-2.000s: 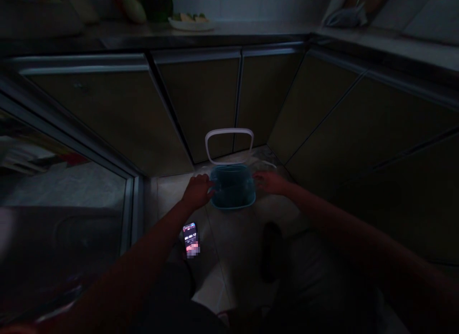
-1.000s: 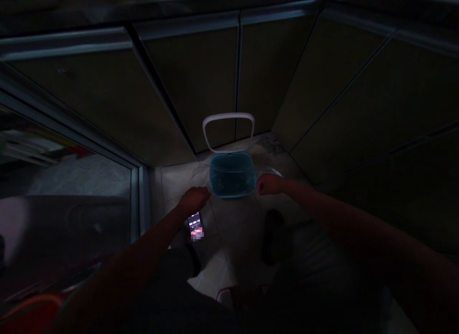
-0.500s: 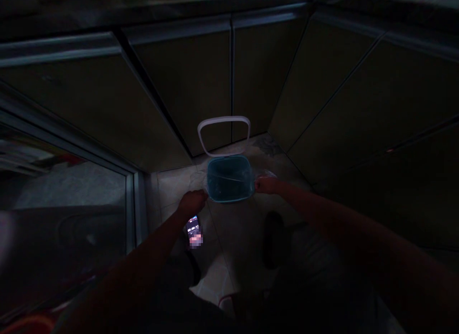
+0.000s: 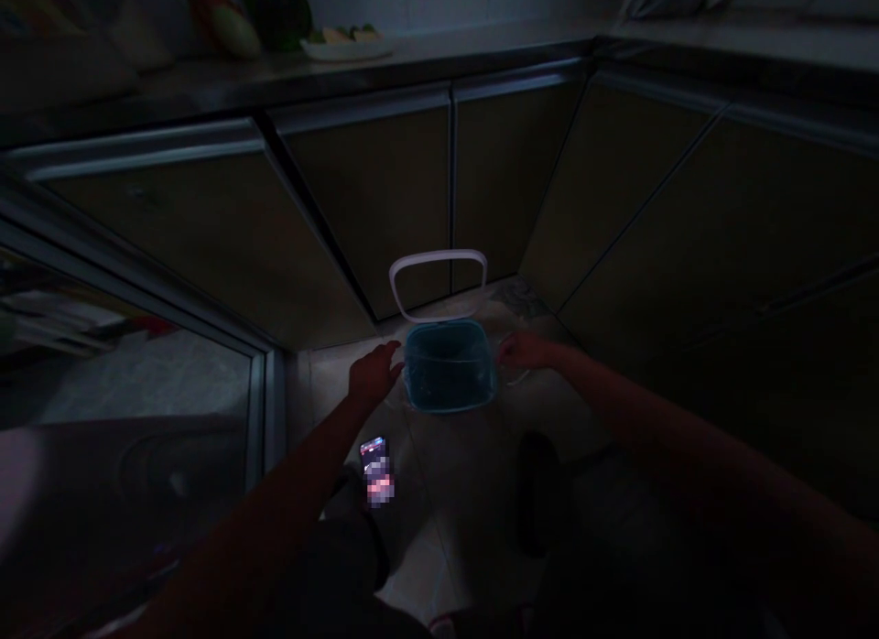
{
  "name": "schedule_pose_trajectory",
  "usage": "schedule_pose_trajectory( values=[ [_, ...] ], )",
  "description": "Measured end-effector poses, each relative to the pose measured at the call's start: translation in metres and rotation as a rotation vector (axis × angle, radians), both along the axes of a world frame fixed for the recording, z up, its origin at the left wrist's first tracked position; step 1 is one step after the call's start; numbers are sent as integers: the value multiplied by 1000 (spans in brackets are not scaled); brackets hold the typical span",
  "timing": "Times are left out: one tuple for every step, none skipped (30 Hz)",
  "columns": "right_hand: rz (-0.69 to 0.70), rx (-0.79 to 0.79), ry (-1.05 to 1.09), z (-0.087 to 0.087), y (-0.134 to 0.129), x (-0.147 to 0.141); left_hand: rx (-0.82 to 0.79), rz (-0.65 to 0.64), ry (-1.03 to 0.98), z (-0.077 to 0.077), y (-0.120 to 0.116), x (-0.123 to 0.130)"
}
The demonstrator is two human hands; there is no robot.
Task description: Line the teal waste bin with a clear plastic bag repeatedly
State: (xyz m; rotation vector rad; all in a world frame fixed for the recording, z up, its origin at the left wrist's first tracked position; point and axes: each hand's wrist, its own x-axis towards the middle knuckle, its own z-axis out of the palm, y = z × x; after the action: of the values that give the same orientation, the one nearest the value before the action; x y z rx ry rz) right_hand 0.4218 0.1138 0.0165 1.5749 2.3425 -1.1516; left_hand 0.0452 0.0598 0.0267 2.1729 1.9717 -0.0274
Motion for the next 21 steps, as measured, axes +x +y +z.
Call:
schedule_pose_trajectory(
  values=[
    [-45,67,-38,4,1,-2,-3,-9,22,-1,4,0],
    [-95,142,-78,8,1,-4,-5,-14,39,-3,7,0],
    [-144,224,-108,10,0,-7,-9,-14,51,-5,11,0],
    [-184,286,-124,11,0,-9,-14,-9,58,-7,14,1],
    [-209,323,-122,11,0,-11,-18,2,60,-9,17,1],
    [-215,341,-112,11,-1,-13,-20,14,56,-12,21,0],
    [-206,344,-106,9,-1,-14,-20,25,48,-15,24,0],
    [-185,336,-110,7,-1,-16,-20,34,36,-19,28,0],
    [-158,323,-127,4,0,-17,-21,41,18,-23,31,-1],
    [-132,310,-153,1,1,-18,-23,49,-7,-27,36,-1],
    [-116,302,-183,-2,3,-18,-28,63,-41,-32,40,-2],
    [-110,298,-210,-5,5,-18,-32,88,-93,-38,45,-3],
    [-114,296,-224,-9,8,-18,-33,121,-155,-44,51,-4],
    [-129,290,-218,-13,12,-17,-32,153,-217,-49,56,-5],
    [-152,280,-197,-17,15,-15,-30,178,-273,-55,63,-6],
    [-177,268,-167,-21,20,-14,-29,193,-317,-60,69,-8],
    [-200,255,-132,-25,24,-12,-30,200,-349,-65,75,-9],
    [-216,242,-97,-30,30,-10,-34,204,-369,-70,81,-10],
    [-228,232,-75,-34,35,-8,-41,211,-381,-75,87,-11],
    [-241,223,-58,-39,40,-6,-47,224,-397,-80,92,-11],
    [-263,211,-43,-43,46,-5,-51,239,-414,-84,97,-12]
  ],
)
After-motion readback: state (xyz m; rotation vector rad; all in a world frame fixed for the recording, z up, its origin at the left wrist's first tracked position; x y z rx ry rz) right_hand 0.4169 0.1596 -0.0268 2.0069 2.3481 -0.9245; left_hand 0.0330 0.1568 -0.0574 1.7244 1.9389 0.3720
